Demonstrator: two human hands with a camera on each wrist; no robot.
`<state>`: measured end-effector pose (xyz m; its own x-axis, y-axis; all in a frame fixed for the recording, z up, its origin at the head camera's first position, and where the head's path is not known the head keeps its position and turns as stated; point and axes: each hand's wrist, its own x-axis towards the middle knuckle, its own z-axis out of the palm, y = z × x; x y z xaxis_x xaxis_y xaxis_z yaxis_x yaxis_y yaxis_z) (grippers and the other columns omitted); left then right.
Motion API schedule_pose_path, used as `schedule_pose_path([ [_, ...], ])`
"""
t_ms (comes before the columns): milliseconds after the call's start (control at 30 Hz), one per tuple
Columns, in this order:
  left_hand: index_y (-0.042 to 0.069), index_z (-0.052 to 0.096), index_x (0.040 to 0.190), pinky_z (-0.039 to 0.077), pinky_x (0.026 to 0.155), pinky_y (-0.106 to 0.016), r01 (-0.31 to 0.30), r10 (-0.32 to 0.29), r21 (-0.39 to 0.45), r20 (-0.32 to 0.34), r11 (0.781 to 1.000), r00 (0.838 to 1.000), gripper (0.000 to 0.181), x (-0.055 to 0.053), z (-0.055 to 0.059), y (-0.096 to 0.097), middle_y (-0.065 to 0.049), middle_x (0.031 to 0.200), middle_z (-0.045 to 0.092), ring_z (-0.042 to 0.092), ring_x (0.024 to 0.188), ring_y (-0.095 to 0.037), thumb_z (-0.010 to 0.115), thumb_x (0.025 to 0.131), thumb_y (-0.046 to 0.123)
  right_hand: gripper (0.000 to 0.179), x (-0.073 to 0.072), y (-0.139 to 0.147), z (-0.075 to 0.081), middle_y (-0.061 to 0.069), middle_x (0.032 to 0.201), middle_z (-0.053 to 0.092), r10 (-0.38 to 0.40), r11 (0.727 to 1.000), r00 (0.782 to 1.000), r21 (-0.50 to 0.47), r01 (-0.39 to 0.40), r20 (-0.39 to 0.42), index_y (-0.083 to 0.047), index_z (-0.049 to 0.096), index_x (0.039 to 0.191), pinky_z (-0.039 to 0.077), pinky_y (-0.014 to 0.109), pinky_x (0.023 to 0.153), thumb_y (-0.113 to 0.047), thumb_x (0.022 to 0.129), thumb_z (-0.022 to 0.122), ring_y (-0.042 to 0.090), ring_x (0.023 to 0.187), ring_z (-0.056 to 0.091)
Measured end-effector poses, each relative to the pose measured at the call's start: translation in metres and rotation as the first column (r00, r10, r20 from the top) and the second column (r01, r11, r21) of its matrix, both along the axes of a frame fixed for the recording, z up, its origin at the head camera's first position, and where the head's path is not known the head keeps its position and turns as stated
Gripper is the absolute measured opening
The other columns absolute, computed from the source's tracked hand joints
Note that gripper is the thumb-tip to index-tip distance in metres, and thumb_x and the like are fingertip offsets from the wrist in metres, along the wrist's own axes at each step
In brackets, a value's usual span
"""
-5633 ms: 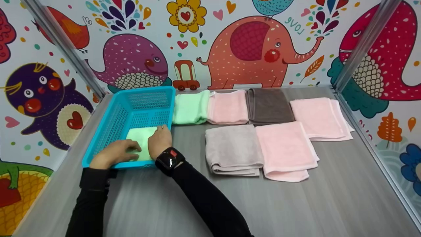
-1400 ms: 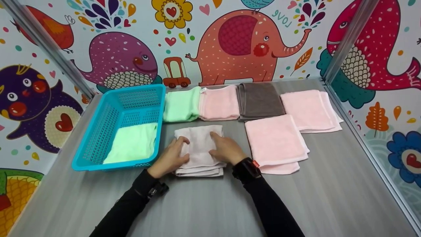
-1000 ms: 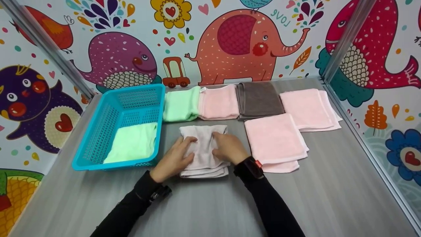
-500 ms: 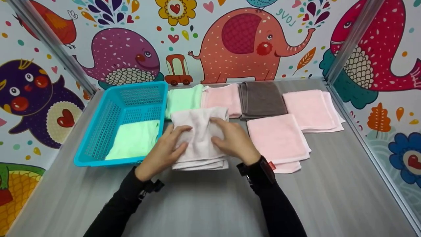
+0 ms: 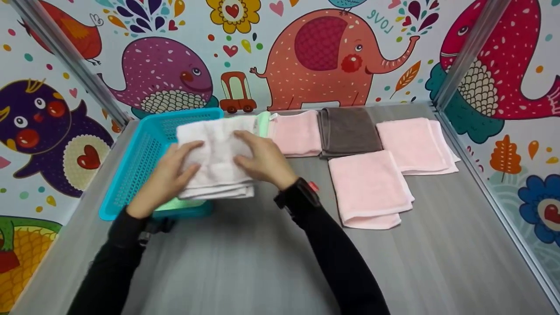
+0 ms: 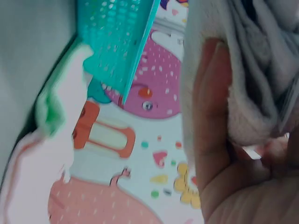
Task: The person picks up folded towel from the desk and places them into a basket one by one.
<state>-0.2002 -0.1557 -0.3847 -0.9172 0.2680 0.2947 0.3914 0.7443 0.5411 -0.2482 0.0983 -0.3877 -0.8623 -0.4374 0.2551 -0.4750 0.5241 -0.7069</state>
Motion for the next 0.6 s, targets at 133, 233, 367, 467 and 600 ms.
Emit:
schedule_pose_path([
  [133, 0.011, 0.048, 0.154, 0.052, 0.079, -0.044, -0.053, 0.055, -0.035, 0.042, 0.998, 0.998, 0.057, -0.016, 0.015, -0.031, -0.024, 0.131, 0.049, 0.052, 0.09, -0.03, 0.059, 0.098, 0.009, 0.061, -0.017, -0.033, 0.009, 0.008, 0.153, 0.055, 0.024, 1.0, 0.999, -0.012, -0.023, 0.036, -0.017, 0.05, 0.154, 0.047, 0.044, 0.11, -0.021, 0.096, 0.07, 0.025, 0.127, 0.057],
  [233, 0.01, 0.043, 0.157, 0.047, 0.083, -0.047, -0.091, 0.097, -0.073, 0.089, 0.993, 0.991, 0.067, -0.029, 0.022, -0.052, -0.024, 0.131, 0.046, 0.048, 0.094, -0.032, 0.058, 0.092, 0.007, 0.066, -0.027, -0.054, 0.014, 0.007, 0.156, 0.052, 0.075, 0.997, 0.995, -0.009, -0.074, 0.06, -0.018, 0.047, 0.157, 0.049, 0.039, 0.104, -0.014, 0.094, 0.067, 0.023, 0.123, 0.054],
  [367, 0.007, 0.038, 0.16, 0.044, 0.093, -0.052, -0.129, 0.143, -0.102, 0.138, 0.986, 0.98, 0.072, -0.046, 0.027, -0.075, -0.028, 0.135, 0.042, 0.047, 0.103, -0.036, 0.056, 0.09, 0.005, 0.068, -0.043, -0.081, 0.016, 0.006, 0.159, 0.049, 0.117, 0.993, 0.992, 0.018, -0.118, 0.037, -0.016, 0.046, 0.157, 0.042, 0.035, 0.114, -0.008, 0.093, 0.065, 0.019, 0.137, 0.05],
  [467, 0.006, 0.034, 0.161, 0.043, 0.096, -0.055, -0.151, 0.168, -0.113, 0.16, 0.982, 0.973, 0.075, -0.059, 0.028, -0.088, -0.031, 0.14, 0.04, 0.047, 0.102, -0.038, 0.054, 0.089, 0.002, 0.062, -0.057, -0.101, 0.011, 0.006, 0.159, 0.05, 0.119, 0.992, 0.993, 0.034, -0.12, 0.004, -0.014, 0.049, 0.155, 0.035, 0.035, 0.121, -0.009, 0.096, 0.066, 0.02, 0.142, 0.048],
  [600, 0.008, 0.032, 0.162, 0.042, 0.099, -0.057, -0.168, 0.195, -0.143, 0.202, 0.975, 0.96, 0.075, -0.075, 0.023, -0.103, -0.033, 0.151, 0.034, 0.047, 0.108, -0.041, 0.048, 0.09, -0.005, 0.053, -0.072, -0.124, -0.004, 0.005, 0.154, 0.055, 0.106, 0.994, 0.994, 0.034, -0.106, -0.013, -0.014, 0.056, 0.15, 0.037, 0.035, 0.12, -0.01, 0.098, 0.067, 0.022, 0.138, 0.052],
])
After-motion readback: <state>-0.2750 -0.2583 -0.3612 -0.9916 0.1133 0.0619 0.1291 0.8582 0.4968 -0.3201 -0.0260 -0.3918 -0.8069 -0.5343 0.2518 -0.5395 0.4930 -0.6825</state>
